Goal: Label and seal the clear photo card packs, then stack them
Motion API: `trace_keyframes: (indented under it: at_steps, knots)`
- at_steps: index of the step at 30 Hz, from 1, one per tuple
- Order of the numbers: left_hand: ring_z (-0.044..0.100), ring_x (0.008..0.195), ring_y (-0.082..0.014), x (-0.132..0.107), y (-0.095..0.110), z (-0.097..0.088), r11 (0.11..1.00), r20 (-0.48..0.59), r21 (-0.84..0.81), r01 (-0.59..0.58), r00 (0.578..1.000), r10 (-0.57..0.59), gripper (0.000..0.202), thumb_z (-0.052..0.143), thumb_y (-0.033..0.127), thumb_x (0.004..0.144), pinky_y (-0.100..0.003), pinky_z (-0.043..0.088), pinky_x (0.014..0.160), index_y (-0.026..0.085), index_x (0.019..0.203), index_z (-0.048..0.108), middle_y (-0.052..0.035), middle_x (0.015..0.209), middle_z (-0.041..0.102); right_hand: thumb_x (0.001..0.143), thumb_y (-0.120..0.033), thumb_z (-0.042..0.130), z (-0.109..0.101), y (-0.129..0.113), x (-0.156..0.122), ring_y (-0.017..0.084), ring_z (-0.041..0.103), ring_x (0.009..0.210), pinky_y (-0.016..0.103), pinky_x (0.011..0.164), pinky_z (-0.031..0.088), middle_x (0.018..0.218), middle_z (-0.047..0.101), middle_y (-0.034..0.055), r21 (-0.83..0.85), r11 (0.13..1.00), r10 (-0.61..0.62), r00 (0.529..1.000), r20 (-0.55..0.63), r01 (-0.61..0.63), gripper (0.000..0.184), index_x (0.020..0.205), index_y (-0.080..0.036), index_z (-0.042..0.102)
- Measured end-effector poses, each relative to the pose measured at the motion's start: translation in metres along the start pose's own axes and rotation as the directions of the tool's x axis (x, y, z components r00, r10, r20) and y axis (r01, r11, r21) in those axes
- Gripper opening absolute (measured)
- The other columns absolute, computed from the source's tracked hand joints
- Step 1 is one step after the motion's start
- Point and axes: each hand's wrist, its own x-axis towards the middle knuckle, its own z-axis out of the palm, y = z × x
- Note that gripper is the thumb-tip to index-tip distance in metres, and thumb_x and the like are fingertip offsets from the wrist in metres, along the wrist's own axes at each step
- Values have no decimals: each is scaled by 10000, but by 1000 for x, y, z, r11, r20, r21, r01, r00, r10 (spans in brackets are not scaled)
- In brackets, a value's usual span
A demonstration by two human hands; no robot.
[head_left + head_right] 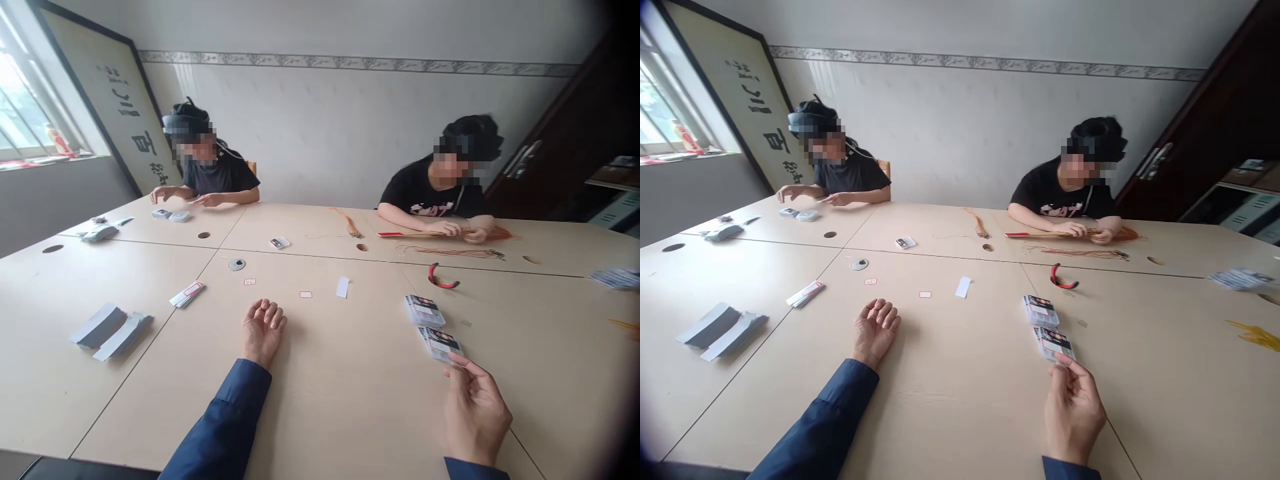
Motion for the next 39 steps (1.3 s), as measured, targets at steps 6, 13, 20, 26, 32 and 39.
trace_keyframes:
  at_steps: [6,13,20,26,32,39]
  knots:
    - [304,407,-92,0,-9,5,999,-48,31,18,999,-16,250,533,214,836,-251,259,437,202,631,390,66,492,269,717,-440,556,0,8,-2,234,616,706,327,657,457,786,671,82,-53,999,1,998,64,2,433,1006,-143,683]
    - [303,415,-94,-2,-11,10,997,-85,43,56,995,-52,249,539,216,825,-251,274,441,195,610,415,58,486,292,708,-532,534,11,2,-12,236,631,715,305,647,465,793,690,90,-191,975,-83,982,169,116,458,928,-159,681]
    - [313,396,-91,-4,-12,7,998,-87,38,41,996,-38,233,585,243,798,-246,272,426,194,623,440,65,474,314,789,-524,477,98,-14,-4,248,630,813,337,727,492,919,691,119,-119,956,-174,850,498,266,484,1029,-143,655]
    - [318,383,-81,-3,-15,5,996,-122,74,47,992,-38,272,644,279,760,-246,273,420,197,619,427,76,474,320,867,-383,438,174,-18,-13,323,481,1177,473,989,372,1259,583,170,-132,720,-534,666,521,681,439,1190,-149,622]
    - [328,383,-82,-1,-18,3,994,-132,102,48,991,-34,283,652,291,754,-249,271,428,200,620,420,79,474,314,893,-443,462,170,-8,-13,278,531,993,405,919,395,1031,647,121,-67,708,-560,617,554,703,293,881,-187,603]
    - [338,381,-83,-1,-20,6,989,-153,142,48,988,-26,265,648,298,740,-254,266,432,198,612,439,77,466,320,867,-430,473,168,-10,-16,268,518,907,387,828,392,1022,647,110,-100,722,-537,646,542,685,309,936,-206,674]
